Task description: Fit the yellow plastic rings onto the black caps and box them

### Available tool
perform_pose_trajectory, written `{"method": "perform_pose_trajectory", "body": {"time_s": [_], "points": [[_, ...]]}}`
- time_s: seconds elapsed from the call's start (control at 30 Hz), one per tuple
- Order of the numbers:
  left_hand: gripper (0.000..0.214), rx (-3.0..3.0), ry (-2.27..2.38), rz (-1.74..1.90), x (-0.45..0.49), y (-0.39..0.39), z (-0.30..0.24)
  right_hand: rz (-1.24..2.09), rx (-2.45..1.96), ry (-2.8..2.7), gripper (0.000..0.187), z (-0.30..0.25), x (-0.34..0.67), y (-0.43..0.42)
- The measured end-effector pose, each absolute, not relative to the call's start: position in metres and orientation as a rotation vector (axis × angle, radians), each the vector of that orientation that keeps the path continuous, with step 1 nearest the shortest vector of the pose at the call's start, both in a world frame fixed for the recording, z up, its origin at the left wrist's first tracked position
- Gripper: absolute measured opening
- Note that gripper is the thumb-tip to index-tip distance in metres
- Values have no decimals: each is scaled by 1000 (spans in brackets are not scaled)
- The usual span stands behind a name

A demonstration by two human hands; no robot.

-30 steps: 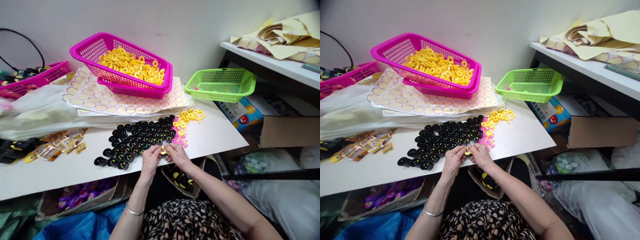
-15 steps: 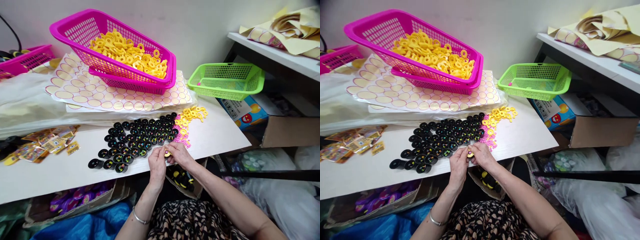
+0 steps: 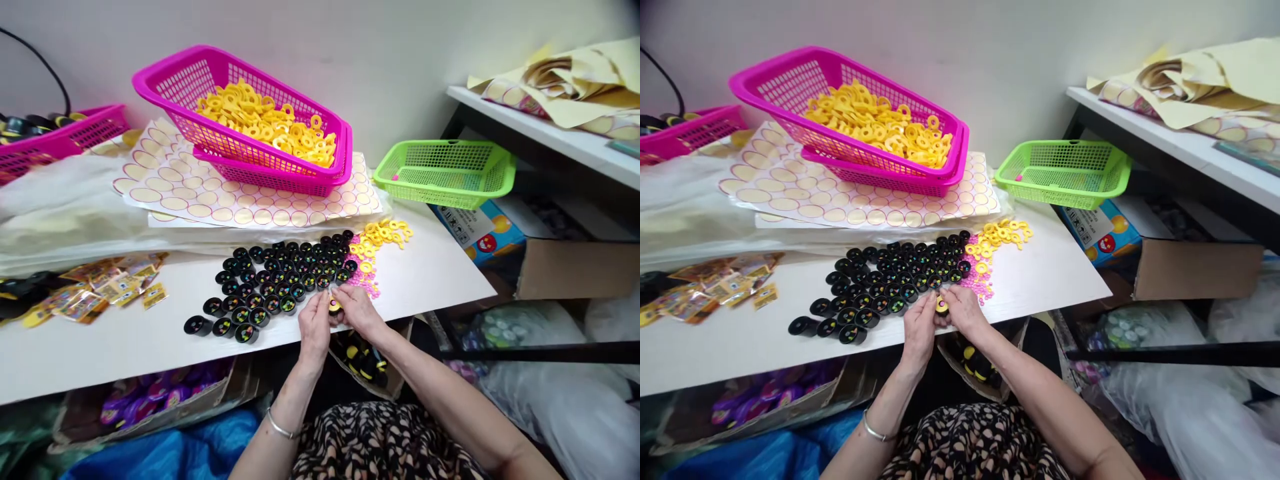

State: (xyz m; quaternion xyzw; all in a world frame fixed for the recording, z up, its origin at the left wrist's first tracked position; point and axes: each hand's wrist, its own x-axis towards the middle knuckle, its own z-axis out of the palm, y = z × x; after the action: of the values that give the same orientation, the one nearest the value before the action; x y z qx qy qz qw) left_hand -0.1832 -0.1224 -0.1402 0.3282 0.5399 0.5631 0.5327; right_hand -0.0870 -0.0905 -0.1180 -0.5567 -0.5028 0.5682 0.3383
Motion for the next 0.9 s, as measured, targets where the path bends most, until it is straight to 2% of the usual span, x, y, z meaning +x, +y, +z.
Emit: {"method": "perform_pose_trajectory", "body": {"time_s": [0.2, 0.33, 0.57, 0.7, 0.9], "points": [[45, 1022, 1269, 1241, -193, -125, -137, 1533, -1351, -1281, 34, -120, -77, -92], [34, 1174, 1336, 1265, -189, -125, -133, 1597, -1288, -1248, 38, -114, -69, -95], [22, 1319, 1297, 1262, -190, -125, -129, 1717, -1163, -1408, 23, -109, -52, -98], [28, 1261, 1249, 1216, -195, -126, -126, 1725, -1279, -1297, 22, -111, -54, -97], [24, 1034, 1319, 1261, -188, -130, -125, 1701, -1383, -1177, 24, -108, -68, -99]]}}
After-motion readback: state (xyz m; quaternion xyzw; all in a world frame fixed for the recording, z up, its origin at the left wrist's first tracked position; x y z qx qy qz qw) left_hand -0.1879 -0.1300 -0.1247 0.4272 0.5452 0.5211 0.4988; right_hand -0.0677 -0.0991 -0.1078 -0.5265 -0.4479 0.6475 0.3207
